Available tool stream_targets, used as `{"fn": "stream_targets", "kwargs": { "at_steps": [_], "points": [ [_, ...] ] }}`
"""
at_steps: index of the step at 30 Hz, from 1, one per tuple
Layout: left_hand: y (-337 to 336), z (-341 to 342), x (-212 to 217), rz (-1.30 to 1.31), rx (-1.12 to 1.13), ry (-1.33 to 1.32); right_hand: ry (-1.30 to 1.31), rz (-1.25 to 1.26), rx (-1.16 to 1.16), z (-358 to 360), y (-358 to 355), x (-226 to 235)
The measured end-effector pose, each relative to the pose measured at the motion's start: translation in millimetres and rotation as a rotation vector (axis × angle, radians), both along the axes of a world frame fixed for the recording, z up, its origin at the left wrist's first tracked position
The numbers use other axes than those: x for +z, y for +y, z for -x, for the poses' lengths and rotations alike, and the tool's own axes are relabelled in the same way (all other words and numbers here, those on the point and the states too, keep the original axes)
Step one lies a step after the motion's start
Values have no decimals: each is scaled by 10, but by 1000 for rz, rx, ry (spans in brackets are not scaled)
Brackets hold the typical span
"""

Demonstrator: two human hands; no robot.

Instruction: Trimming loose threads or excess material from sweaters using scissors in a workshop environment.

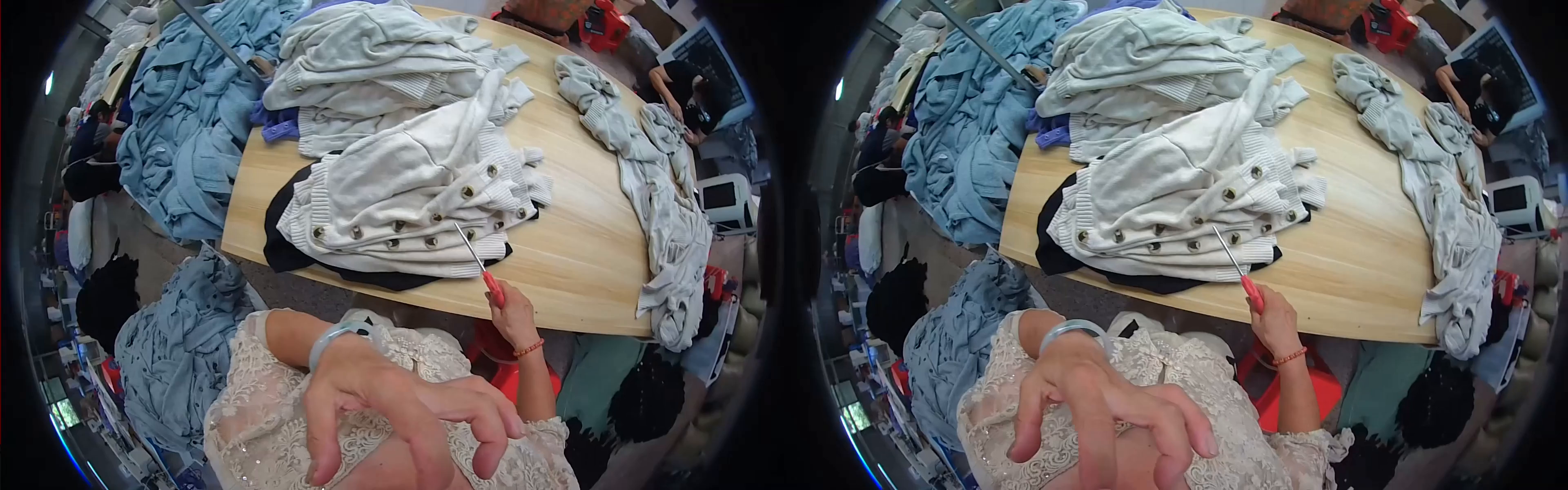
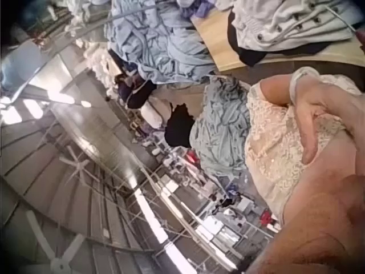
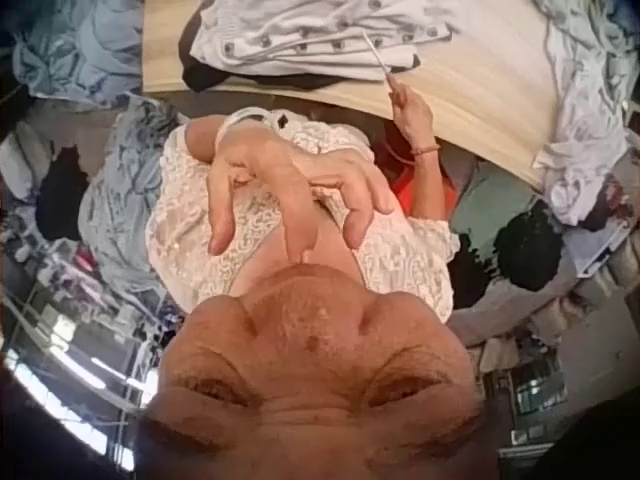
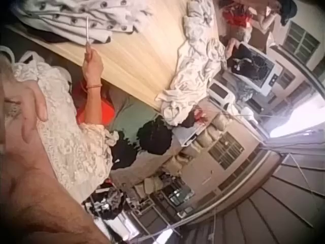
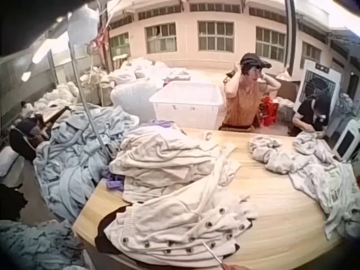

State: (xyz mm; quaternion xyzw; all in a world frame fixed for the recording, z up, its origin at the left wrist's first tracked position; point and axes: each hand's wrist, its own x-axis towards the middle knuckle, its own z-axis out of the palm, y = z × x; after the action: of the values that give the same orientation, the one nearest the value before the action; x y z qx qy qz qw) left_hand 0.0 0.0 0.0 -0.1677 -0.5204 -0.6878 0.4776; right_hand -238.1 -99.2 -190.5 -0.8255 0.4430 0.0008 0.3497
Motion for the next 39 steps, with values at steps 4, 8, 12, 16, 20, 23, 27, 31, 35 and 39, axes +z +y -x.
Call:
{"fn": "stream_targets", "kwargs": {
  "at_steps": [4, 8, 12, 16, 20, 23, 27, 31, 35, 39],
  "points": [
    [21, -107, 39, -5, 174, 64, -21, 24, 25, -125, -58, 32],
    [145, -16, 3, -19, 308, 163, -60, 107, 4, -386, -258, 178],
    [225, -81, -52, -77, 555, 381, -215, 186, -25, -825, -677, 429],
    [87, -1132, -288, -23, 422, 9, -321, 198, -7, -1500, -1266, 564],
    [-89, -1919, -927, -524, 1034, -443, -233, 76, -97, -2062, -1827, 342],
    [-405, -2612, -1834, -857, 1402, -928, -68, -35, -61, -2288, -2050, 45],
    [-538, -3250, -2631, -362, 1803, -1446, 204, 76, -26, -2300, -1788, 84],
    [-991, -3427, -2551, -182, 2134, -1395, 294, 54, -91, -1893, -1555, -29],
    [-1585, -3928, -2587, -418, 2389, -1219, 268, 23, -134, -1819, -1535, -45],
    [-1703, -4441, -2625, -864, 2055, -1238, -4, 64, -254, -1937, -1497, 42]
  ]
}}
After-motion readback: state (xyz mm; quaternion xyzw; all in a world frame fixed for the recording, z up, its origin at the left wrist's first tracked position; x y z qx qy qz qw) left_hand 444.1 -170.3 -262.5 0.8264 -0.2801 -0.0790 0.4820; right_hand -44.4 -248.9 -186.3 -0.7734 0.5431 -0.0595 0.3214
